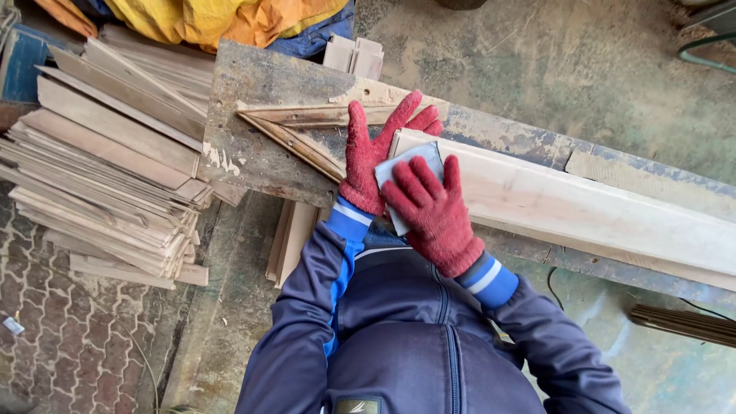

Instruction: Sanding a wooden plank using an electric power sander and then manually using a piece of sandpaper.

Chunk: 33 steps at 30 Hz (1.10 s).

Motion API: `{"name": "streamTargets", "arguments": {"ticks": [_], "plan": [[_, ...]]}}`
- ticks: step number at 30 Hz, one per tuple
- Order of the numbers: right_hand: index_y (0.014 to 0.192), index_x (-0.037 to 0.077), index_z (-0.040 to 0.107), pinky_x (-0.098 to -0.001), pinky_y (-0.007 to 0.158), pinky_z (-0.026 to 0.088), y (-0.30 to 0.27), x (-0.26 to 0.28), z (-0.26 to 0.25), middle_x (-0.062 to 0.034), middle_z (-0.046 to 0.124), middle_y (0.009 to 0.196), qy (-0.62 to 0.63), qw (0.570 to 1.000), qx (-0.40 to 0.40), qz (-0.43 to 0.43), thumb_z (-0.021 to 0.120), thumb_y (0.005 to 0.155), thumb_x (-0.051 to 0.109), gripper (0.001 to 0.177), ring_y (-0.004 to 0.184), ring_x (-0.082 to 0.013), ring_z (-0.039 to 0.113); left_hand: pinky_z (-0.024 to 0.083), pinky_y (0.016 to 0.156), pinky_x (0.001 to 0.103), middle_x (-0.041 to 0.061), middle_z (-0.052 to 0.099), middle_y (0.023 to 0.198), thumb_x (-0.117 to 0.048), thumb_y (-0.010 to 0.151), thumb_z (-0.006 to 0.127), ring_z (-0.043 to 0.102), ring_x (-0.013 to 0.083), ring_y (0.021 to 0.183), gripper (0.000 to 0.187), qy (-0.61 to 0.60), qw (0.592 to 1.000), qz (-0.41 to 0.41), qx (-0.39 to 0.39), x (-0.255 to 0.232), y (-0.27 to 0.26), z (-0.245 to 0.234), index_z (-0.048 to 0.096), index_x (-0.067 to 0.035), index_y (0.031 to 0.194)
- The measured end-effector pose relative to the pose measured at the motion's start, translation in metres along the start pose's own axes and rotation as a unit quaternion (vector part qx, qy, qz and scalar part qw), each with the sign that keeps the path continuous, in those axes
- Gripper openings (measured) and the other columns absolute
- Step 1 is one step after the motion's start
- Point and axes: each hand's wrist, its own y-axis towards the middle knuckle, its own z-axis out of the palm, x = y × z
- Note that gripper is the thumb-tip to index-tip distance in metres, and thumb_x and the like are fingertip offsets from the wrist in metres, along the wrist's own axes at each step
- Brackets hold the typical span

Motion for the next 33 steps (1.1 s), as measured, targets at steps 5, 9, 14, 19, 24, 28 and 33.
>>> {"name": "streamTargets", "arguments": {"ticks": [5,9,14,19,24,28,33], "plan": [[0.14,0.02,0.061,-0.0687,0.119,0.024,-0.038,-0.046,-0.001,-0.0102,0.055,0.15,-0.034,0.999,0.022,-0.033,0.076,0.073,0.02,0.069,0.144,-0.0355,0.046,0.023,0.13,0.056,0.025,0.037,0.165,-0.086,0.094,0.032,0.034,0.039,0.154,0.102,-0.001,0.999,0.005,0.036,0.0,0.006,-0.007,0.038,-0.011,0.163],[0.137,0.017,0.06,-0.0682,0.12,0.025,-0.027,-0.052,-0.007,-0.0134,0.055,0.147,0.005,0.999,0.016,-0.047,0.076,0.077,0.024,0.062,0.142,-0.0385,0.047,0.024,0.129,0.058,0.025,0.035,0.165,-0.085,0.095,0.032,0.035,0.0409,0.152,0.101,-0.006,1.0,0.011,-0.003,0.005,-0.005,0.006,0.038,-0.011,0.162],[0.139,0.014,0.059,-0.066,0.122,0.029,0.011,-0.021,-0.004,-0.0127,0.057,0.149,0.025,0.995,0.002,-0.098,0.076,0.085,0.023,0.057,0.144,-0.0362,0.049,0.026,0.129,0.054,0.024,0.036,0.166,-0.084,0.095,0.034,0.037,0.0393,0.153,0.098,-0.023,1.0,-0.004,-0.02,0.004,-0.009,0.013,0.038,-0.013,0.163],[0.135,0.015,0.06,-0.0666,0.114,0.031,-0.023,-0.052,-0.018,-0.0123,0.057,0.145,-0.007,0.996,0.04,-0.085,0.074,0.077,0.027,0.06,0.137,-0.0361,0.05,0.026,0.127,0.059,0.026,0.037,0.164,-0.085,0.095,0.034,0.037,0.0406,0.151,0.101,-0.043,0.998,0.003,0.045,0.006,-0.007,-0.007,0.037,-0.011,0.163],[0.138,0.014,0.06,-0.0633,0.121,0.029,0.01,-0.016,-0.002,-0.0138,0.056,0.149,0.002,0.995,0.031,-0.097,0.075,0.079,0.026,0.063,0.141,-0.0344,0.05,0.024,0.129,0.057,0.027,0.034,0.165,-0.084,0.095,0.034,0.033,0.0425,0.153,0.1,-0.023,1.0,-0.001,-0.019,0.005,-0.013,0.0,0.036,-0.011,0.163],[0.137,0.008,0.06,-0.0598,0.118,0.03,-0.007,-0.039,-0.01,-0.0183,0.057,0.144,0.044,0.996,0.055,-0.054,0.075,0.068,0.027,0.073,0.137,-0.0377,0.051,0.025,0.13,0.055,0.026,0.034,0.166,-0.087,0.095,0.035,0.032,0.0404,0.156,0.103,-0.061,0.996,-0.014,0.061,0.007,-0.018,-0.006,0.04,-0.008,0.16],[0.131,0.002,0.058,-0.0565,0.12,0.031,-0.074,-0.083,-0.031,-0.0222,0.057,0.14,0.02,0.975,0.032,0.22,0.079,0.083,0.038,0.064,0.137,-0.0406,0.051,0.023,0.131,0.051,0.024,0.034,0.167,-0.086,0.095,0.036,0.033,0.0378,0.156,0.103,0.01,1.0,-0.005,-0.004,0.006,-0.023,-0.013,0.04,-0.006,0.16]]}}
